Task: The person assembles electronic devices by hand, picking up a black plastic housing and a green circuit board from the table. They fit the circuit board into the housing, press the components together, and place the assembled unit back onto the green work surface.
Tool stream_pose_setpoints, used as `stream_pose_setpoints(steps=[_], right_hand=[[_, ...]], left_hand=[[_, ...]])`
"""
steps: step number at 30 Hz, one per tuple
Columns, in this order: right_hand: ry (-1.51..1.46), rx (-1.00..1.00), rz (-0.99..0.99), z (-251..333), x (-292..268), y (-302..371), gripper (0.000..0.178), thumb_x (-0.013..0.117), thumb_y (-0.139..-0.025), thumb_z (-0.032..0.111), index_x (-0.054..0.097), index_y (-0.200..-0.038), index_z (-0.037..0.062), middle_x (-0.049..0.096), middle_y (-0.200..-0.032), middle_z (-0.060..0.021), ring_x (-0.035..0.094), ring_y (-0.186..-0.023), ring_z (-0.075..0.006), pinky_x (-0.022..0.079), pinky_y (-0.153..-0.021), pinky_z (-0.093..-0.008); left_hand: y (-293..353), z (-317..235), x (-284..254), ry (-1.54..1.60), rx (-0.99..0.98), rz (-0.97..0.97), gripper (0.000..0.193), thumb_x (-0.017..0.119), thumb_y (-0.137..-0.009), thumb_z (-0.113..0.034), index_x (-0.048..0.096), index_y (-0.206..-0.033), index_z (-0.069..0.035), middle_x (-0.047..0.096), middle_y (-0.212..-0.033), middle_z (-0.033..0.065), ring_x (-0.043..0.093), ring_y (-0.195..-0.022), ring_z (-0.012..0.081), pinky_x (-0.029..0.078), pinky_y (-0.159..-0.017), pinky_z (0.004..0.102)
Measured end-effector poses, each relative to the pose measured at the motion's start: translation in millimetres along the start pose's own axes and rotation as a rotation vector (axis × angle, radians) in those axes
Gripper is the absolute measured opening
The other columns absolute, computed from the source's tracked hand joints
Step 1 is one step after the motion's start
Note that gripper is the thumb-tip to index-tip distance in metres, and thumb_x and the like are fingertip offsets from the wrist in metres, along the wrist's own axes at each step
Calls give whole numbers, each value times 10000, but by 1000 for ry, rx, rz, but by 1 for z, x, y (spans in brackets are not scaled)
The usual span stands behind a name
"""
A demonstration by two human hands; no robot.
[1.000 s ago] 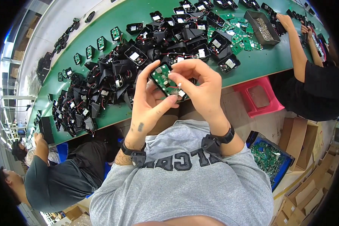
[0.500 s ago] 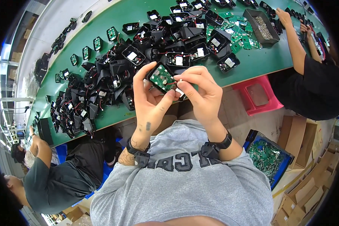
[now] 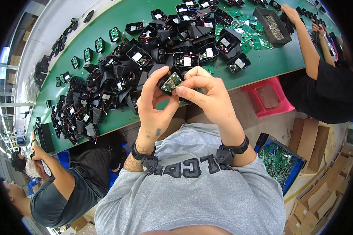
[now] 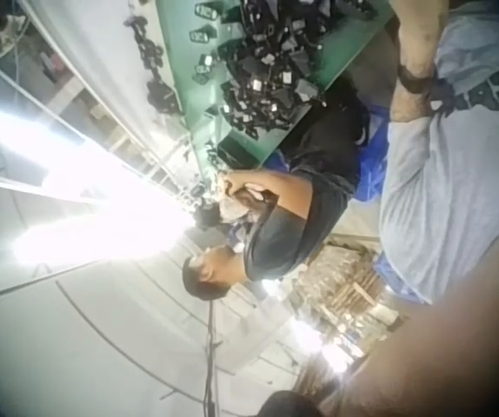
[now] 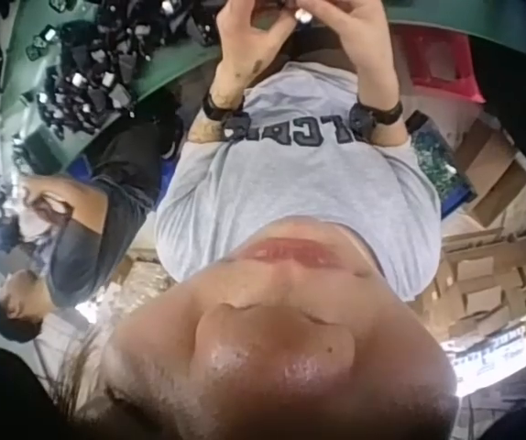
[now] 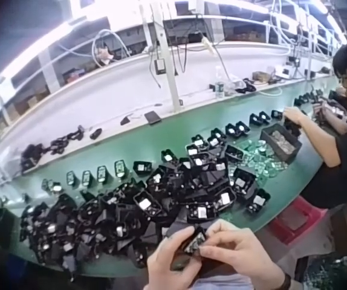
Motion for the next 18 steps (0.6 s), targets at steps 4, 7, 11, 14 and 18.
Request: stream_pose_setpoints(steps=[4,7,11,14,18], right_hand=[[-1,-19,12,2,0,-1,102,644,-823,38,639,-847,-61,468,-955,-44,496,-888,-125,443,-789,-253],[17,-11,29,6,0,-1,111,647,-820,40,638,-849,-66,464,-954,-45,500,-893,-128,445,-780,-254],[-19,2,30,2,1,-1,112,649,-818,46,640,-838,-63,466,-957,-46,503,-886,-130,443,-776,-255],[-72,60,30,-2,0,-1,102,653,-810,41,642,-829,-58,475,-947,-45,508,-879,-131,440,-776,-254],[-187,58,-20,-4,5,-2,104,696,-783,45,666,-838,-39,507,-872,-9,504,-816,-97,410,-720,-232]], left_hand=[[-3,-7,0,-52,80,-1,579,603,-740,111,442,-1287,8,528,-1251,112,599,-1009,158,528,-797,255],[-4,-9,-1,-8,69,-40,570,595,-717,118,509,-1250,-67,562,-1211,103,607,-926,201,574,-739,288],[-3,-10,-2,-63,87,-28,572,591,-706,119,519,-1241,-68,574,-1213,92,605,-909,209,569,-692,287],[-4,-14,-1,-140,126,-7,564,588,-696,117,535,-1227,-67,591,-1194,87,604,-864,207,561,-657,287],[-3,-13,-2,-123,131,-49,558,586,-686,120,552,-1212,-63,613,-1162,80,602,-797,208,558,-645,282]])
Point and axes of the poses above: each hand's wrist, its own y-axis away from the middle knuckle, its own x-axis out of the palm, z = x × y, the point moved 6 cm from there along -y, towards the middle knuckle
